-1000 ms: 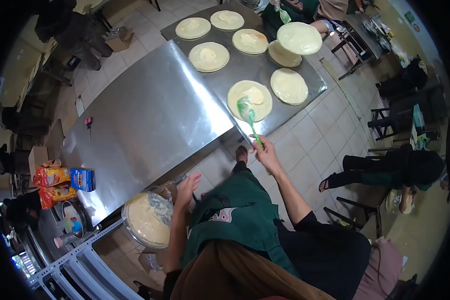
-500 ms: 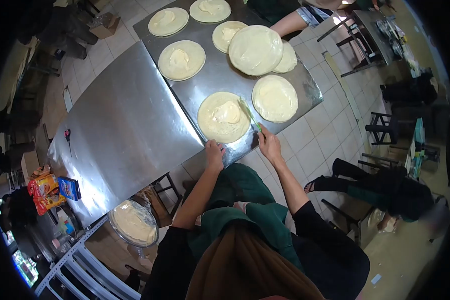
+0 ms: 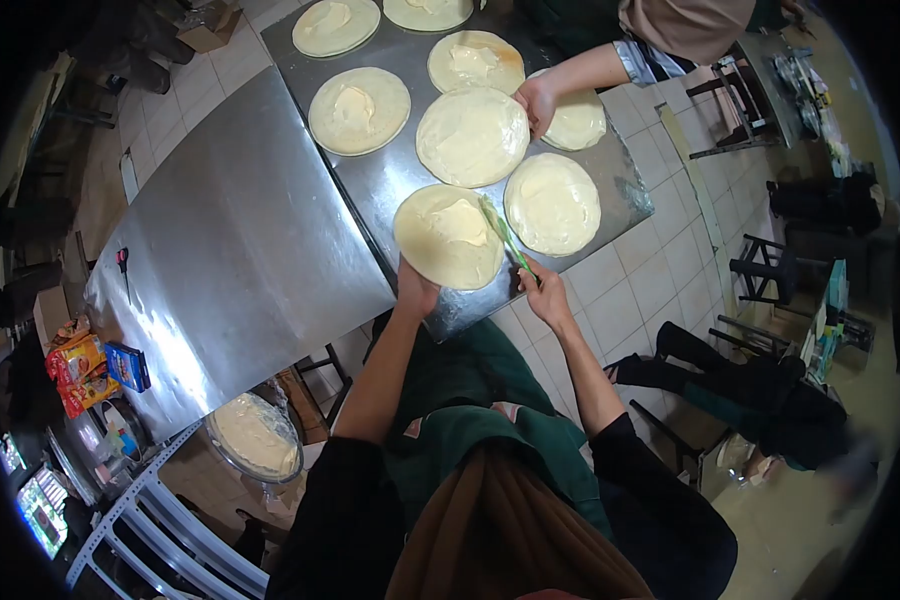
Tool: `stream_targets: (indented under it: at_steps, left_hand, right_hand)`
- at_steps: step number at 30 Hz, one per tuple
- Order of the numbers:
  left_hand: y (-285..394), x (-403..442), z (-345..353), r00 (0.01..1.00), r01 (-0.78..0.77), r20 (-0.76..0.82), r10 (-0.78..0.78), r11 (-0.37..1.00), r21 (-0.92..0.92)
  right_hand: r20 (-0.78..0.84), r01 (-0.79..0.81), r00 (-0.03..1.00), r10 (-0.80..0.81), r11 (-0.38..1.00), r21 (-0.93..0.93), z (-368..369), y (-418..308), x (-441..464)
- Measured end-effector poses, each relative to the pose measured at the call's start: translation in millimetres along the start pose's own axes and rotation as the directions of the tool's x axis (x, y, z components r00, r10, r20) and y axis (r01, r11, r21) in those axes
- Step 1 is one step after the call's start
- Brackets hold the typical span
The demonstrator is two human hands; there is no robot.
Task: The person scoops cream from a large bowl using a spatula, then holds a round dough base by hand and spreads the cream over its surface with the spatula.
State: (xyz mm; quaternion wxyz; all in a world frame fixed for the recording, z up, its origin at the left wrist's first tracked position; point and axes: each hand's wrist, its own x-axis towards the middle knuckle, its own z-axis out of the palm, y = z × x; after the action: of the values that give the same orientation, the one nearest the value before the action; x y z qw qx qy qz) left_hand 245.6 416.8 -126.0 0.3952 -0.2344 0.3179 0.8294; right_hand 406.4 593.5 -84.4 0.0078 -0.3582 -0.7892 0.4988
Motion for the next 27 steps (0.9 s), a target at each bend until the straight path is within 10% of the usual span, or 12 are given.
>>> stream_targets:
  at_steps: [8, 12, 16, 22, 27]
  left_hand:
    - [7, 29, -17, 0.852, 0.352, 0.456, -0.257, 0.926, -0.136]
    - [0, 39, -55, 0.916, -0.094, 0.401, -0.009, 0.967, 0.236]
    - [30, -4, -30, 0.873, -0.127, 0.472, 0.118, 0.992, -0.011]
    - [70, -63, 16, 0.763, -0.176, 0.566, 0.312, 0.943, -0.282]
    - [85, -103, 43, 0.678, -0.227, 0.588, 0.441, 0.887, -0.403]
  right_hand:
    - [-0.066, 0.036, 0.997, -0.046, 0.990, -0.136, 24, -26, -20]
    - [0.062, 0.309, 0.951, -0.303, 0.937, -0.165, 32, -66, -64]
    - [0.336, 0.369, 0.893, -0.301, 0.915, -0.162, -4, -129, -89]
    - [0.099, 0.429, 0.903, -0.417, 0.874, -0.231, -45, -193, -40]
    - [0.395, 0.711, 0.683, -0.614, 0.682, -0.171, -15, -220, -94]
